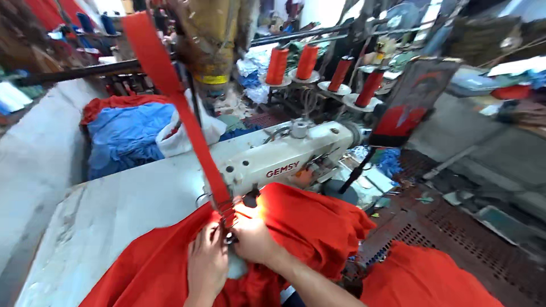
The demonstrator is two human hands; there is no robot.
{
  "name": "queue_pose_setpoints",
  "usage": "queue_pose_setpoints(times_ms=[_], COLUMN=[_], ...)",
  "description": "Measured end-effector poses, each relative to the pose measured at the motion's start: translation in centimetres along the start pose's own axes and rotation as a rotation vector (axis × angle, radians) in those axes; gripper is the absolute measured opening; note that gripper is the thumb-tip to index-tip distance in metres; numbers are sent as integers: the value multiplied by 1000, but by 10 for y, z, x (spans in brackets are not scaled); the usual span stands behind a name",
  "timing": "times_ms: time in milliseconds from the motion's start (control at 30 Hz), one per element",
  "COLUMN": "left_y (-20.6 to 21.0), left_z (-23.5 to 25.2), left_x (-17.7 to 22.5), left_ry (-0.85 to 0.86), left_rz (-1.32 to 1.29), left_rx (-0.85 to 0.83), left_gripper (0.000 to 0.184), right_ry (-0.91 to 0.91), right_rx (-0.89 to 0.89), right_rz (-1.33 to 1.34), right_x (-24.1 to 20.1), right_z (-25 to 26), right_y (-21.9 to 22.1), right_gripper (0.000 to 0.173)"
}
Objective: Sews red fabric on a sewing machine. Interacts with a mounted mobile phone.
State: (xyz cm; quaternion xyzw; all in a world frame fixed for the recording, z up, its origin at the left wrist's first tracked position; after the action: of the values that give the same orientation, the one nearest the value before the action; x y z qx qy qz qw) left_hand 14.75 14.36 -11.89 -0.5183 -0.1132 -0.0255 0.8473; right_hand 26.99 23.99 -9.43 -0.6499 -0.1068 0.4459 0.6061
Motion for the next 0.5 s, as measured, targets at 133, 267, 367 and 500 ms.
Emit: queue_pose_setpoints(times_ms=[133,267,367,500], left_y=[2,-6,-5,-5], left_z=[19,20,3,-15], left_x=[-7,-8,-3,7], left_ry=[43,-6,48,93], left_rz=[41,-1,51,23], left_rx=[38,-67,-86,-70], left_gripper=[37,44,46,41], right_ry=[194,54,-108,-280], right_rx=[-267,60,138,128], right_rz=[81,-49,-86,-25], right_x=[-13,-4,13,41], right_z=[7,-5,-1,16], right_y=[-17,12,16,3], right_gripper=[31,26,29,22])
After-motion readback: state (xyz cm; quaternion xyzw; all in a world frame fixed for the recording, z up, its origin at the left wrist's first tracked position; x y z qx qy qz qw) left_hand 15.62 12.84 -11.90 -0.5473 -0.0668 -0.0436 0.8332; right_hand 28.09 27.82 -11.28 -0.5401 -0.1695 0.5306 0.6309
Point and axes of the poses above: each hand's wrist, its own z-axis towards the middle knuckle, its own y-axis out of the palm, x = y × z, the point moved 1 cm from there along z, towards the middle knuckle, and after that the axes turned 8 degrees about y, right-handed, at the moved point
